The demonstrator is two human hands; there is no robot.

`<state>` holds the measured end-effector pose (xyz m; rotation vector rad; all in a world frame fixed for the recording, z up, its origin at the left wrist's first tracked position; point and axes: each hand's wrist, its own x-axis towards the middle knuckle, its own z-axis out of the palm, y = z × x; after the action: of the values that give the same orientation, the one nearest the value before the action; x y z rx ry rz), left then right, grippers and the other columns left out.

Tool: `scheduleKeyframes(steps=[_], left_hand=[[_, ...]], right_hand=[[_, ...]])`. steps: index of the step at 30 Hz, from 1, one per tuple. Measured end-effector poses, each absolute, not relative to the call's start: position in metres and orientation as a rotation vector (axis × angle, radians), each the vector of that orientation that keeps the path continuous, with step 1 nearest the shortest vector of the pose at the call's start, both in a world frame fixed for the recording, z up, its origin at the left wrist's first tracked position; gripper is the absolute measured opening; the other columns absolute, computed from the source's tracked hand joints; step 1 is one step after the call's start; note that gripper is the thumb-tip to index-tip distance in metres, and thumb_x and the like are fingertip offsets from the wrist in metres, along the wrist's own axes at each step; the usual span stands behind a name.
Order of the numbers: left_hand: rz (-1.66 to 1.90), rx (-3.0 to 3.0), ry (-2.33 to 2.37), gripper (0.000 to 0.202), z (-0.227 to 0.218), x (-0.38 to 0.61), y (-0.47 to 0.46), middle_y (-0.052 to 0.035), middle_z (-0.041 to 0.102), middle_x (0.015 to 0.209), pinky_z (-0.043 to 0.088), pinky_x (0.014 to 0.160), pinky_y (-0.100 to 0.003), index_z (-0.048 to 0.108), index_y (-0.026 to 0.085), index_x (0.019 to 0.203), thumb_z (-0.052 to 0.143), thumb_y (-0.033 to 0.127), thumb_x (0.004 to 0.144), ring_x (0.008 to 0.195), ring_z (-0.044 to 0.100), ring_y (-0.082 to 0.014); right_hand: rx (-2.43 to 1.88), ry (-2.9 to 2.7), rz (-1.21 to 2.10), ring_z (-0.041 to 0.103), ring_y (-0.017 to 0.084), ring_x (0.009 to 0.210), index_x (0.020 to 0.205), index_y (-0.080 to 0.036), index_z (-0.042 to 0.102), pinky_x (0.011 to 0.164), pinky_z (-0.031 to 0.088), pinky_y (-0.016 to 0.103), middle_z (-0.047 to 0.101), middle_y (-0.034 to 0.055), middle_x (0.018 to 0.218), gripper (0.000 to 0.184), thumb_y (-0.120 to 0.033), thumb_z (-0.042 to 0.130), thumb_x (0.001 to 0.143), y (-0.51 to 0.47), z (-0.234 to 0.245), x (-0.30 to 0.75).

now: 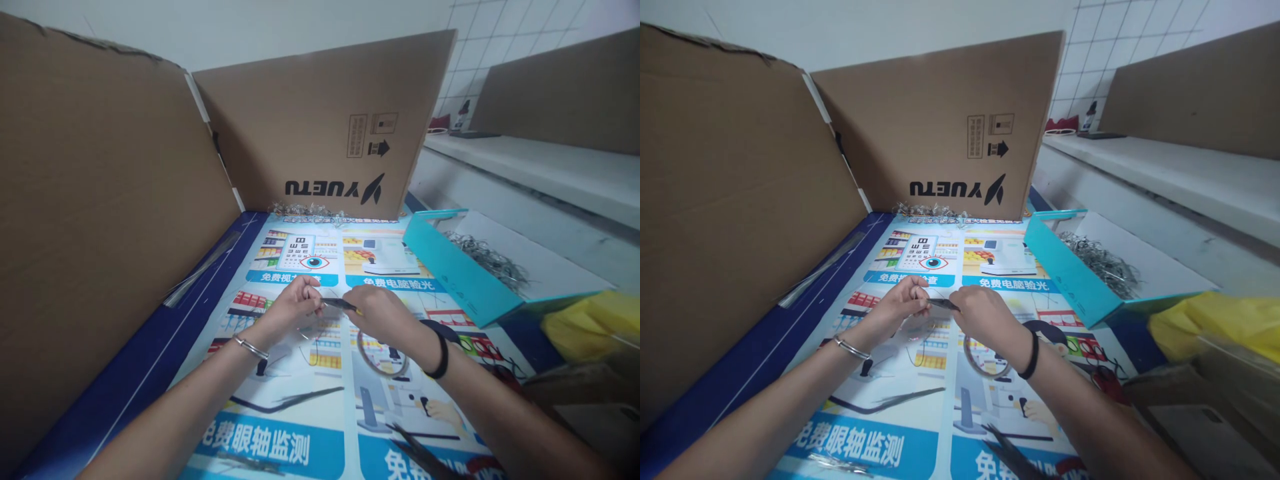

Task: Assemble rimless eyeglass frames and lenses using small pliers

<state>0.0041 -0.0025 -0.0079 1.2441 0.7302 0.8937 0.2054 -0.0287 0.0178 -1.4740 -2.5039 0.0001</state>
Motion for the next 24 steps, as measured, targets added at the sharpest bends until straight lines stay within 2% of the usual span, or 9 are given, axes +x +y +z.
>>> scheduleKeyframes(steps=[9, 18, 24], left_hand=[[0.866, 1.271, 0.767, 0.028, -0.0006, 0.0041, -0.003, 0.0041, 0.058, 0.068, 0.037, 0.057, -0.021, 0.044, 0.018, 0.095, 0.064, 0.019, 0.075, 0.057, 0.055, -0.0083], [0.858, 1.271, 0.769, 0.029, 0.0001, 0.0038, -0.0027, 0.0046, 0.057, 0.07, 0.037, 0.057, -0.021, 0.043, 0.019, 0.094, 0.065, 0.02, 0.075, 0.059, 0.056, -0.0084], [0.842, 1.318, 0.808, 0.029, 0.0002, 0.0039, -0.0022, 0.0052, 0.056, 0.068, 0.039, 0.058, -0.022, 0.043, 0.019, 0.094, 0.063, 0.019, 0.074, 0.059, 0.057, -0.0093]], right_hand=[[-1.488, -2.475, 0.076, 0.054, 0.013, 0.065, 0.069, -0.017, 0.058, 0.057, 0.027, 0.023, 0.063, 0.0018, 0.071, 0.013, -0.019, 0.051, 0.08, -0.0272, 0.0139, 0.2044], [-1.412, -2.463, 0.325, 0.055, 0.012, 0.066, 0.076, -0.019, 0.061, 0.056, 0.029, 0.022, 0.064, 0.0012, 0.074, 0.013, -0.025, 0.051, 0.082, -0.0213, 0.0116, 0.2092], [-1.406, -2.511, 0.094, 0.054, 0.014, 0.071, 0.075, -0.018, 0.061, 0.06, 0.029, 0.024, 0.064, 0.0031, 0.077, 0.01, -0.019, 0.052, 0.08, -0.0228, 0.0126, 0.2089]])
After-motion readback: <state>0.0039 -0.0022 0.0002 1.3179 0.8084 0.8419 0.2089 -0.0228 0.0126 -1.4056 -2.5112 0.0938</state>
